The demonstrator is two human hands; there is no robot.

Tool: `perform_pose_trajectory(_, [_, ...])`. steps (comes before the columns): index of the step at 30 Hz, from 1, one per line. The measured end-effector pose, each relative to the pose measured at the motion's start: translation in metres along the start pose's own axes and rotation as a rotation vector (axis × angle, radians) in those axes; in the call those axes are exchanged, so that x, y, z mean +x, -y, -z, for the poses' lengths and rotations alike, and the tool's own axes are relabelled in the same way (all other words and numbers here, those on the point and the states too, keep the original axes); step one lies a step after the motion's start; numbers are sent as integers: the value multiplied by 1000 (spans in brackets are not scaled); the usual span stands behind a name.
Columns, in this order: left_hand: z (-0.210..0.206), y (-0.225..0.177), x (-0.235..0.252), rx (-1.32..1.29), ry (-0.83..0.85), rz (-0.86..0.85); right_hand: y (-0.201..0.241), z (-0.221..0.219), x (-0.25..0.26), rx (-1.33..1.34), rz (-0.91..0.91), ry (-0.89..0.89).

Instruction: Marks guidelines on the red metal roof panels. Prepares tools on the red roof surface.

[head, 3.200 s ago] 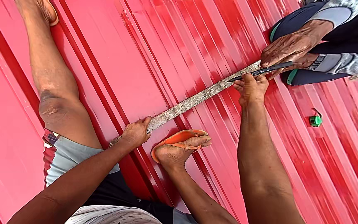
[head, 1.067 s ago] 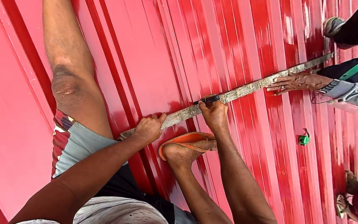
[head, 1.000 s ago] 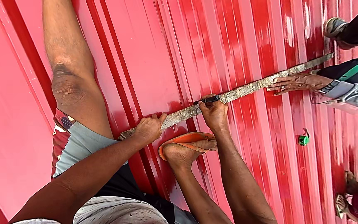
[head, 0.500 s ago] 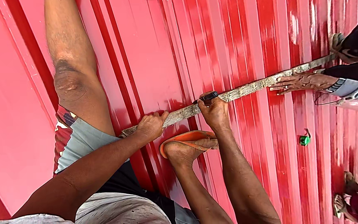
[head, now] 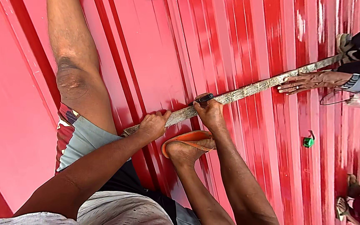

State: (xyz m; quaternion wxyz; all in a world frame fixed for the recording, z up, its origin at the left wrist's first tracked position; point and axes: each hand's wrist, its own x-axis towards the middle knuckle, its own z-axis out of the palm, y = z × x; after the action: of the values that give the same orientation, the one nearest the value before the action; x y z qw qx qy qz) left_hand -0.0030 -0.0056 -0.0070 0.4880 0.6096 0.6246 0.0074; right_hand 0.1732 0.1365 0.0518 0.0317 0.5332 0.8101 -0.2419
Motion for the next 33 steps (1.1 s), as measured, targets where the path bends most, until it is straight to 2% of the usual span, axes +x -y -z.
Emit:
perform_pose_trajectory(10, [-1, 1, 0, 1, -11, -8, -2, -1, 0, -1, -11, 7])
perform_pose_trajectory(19, [0, 0, -1, -4, -10, -4, -8, 27, 14, -8, -22, -15])
perform_pose_trajectory(33, [1, -1, 0, 11, 14, 4, -27, 29, 16, 12, -94, -61])
